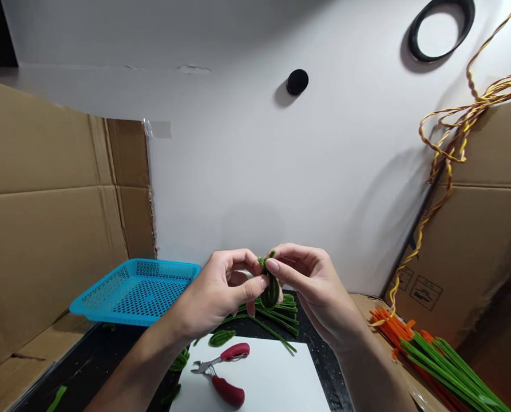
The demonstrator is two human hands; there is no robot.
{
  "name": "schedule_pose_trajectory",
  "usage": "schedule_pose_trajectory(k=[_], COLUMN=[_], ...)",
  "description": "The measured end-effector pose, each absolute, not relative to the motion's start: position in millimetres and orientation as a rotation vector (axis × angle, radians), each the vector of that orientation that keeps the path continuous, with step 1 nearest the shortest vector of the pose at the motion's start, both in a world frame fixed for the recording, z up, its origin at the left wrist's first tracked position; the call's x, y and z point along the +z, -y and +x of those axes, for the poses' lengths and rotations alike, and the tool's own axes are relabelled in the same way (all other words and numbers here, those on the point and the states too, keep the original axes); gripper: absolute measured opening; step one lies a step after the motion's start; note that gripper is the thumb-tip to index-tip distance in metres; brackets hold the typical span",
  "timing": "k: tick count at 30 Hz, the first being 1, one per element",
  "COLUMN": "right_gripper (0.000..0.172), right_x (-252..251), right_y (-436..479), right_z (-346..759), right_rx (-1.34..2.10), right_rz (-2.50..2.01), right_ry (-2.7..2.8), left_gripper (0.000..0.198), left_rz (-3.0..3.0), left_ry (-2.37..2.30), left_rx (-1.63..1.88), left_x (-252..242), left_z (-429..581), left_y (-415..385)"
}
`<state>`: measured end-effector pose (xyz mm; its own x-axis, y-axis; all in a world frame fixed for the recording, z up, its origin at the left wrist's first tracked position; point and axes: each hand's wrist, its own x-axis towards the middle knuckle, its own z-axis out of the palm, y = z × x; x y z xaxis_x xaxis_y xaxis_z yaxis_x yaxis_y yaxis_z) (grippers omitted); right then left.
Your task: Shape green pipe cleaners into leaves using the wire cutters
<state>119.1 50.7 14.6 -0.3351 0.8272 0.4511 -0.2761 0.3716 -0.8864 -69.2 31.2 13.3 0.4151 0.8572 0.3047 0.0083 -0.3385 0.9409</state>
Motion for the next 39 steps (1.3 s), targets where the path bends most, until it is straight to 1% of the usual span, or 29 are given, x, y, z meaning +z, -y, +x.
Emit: schedule_pose_trajectory(k=[6,10,13,20,25,28,32,35,39], right_gripper=[0.025,0.029,0.028,0.028,0.029,0.027,0.021,0.016,0.016], right_x=[10,7,6,4,5,6,8,9,9], right_y=[-53,-55,-55,-52,-52,-52,-50,-47,-44], right_z=[116,110,108,106,108,112,115,116,115], right_rx=[1.342,1.307,1.265,1.082,0.923,0.803,0.624,0.485,0.333], right_rz=[-0.460,-0.460,-0.467,-0.507,-0.545,-0.559,-0.625,-0.638,-0.611], right_ry=[1.455,1.383,1.390,1.411,1.426,1.470,1.560,1.631,1.674], left_gripper=[0.027,0.022,0.022,0.026,0.029,0.034,0.040,0.038,0.032], left_rz=[1.638,1.639,1.652,1.565,1.530,1.529,1.541,1.557,1.559], left_ry=[-0.676,-0.666,-0.707,-0.589,-0.629,-0.605,-0.652,-0.694,-0.751], left_rx=[1.041,1.096,1.129,1.238,1.214,1.201,1.291,1.355,1.430], left_x=[18,16,13,13,13,10,9,10,12], left_z=[-68,-67,-66,-62,-59,-58,-57,-58,-60], left_y=[-28,-28,-29,-32,-30,-32,-34,-34,-32])
